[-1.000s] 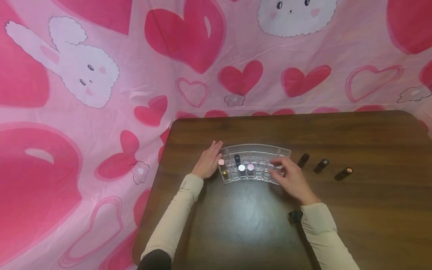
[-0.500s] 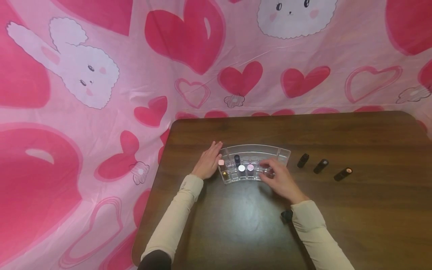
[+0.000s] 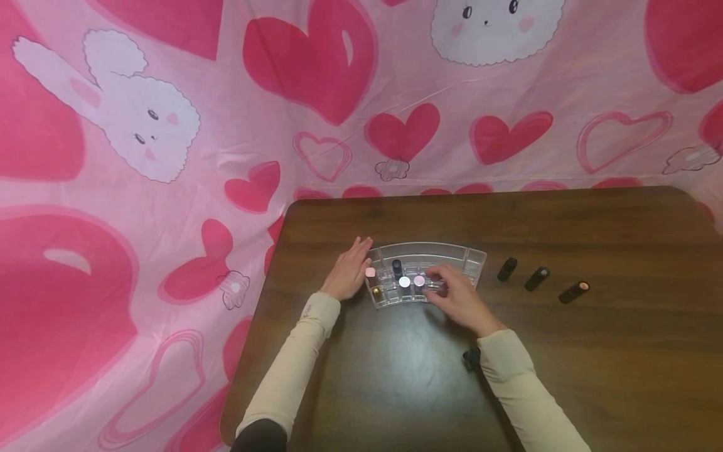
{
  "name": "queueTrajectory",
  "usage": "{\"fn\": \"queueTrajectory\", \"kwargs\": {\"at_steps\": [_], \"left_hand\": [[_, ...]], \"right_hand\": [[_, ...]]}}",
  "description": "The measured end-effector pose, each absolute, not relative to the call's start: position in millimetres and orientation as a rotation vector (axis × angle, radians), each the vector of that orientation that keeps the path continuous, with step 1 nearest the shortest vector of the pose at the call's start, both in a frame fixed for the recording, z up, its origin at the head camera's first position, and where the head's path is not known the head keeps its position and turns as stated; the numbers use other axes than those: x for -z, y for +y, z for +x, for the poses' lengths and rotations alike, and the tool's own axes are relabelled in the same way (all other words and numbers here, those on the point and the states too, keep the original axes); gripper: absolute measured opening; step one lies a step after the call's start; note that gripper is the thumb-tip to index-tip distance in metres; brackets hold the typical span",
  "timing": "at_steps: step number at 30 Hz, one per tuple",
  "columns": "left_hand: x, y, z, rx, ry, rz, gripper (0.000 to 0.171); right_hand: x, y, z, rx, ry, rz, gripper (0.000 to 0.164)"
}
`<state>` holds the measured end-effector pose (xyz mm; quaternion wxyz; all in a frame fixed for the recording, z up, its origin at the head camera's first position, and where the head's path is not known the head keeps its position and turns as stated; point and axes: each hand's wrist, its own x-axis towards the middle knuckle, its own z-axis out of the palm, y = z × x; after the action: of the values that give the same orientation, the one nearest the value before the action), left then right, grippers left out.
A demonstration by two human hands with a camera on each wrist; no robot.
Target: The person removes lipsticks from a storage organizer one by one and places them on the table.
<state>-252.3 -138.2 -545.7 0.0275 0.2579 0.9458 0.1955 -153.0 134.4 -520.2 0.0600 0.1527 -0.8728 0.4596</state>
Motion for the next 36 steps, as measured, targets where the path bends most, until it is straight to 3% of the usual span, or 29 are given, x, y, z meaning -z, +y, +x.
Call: {"fn": "queueTrajectory", "kwargs": {"at_steps": [36], "left_hand": [[547, -139, -253, -0.617, 2.92, 0.786, 0.055]], "right_hand": [[525, 120, -164, -1.291, -2.786, 0.443, 0.04]]}}
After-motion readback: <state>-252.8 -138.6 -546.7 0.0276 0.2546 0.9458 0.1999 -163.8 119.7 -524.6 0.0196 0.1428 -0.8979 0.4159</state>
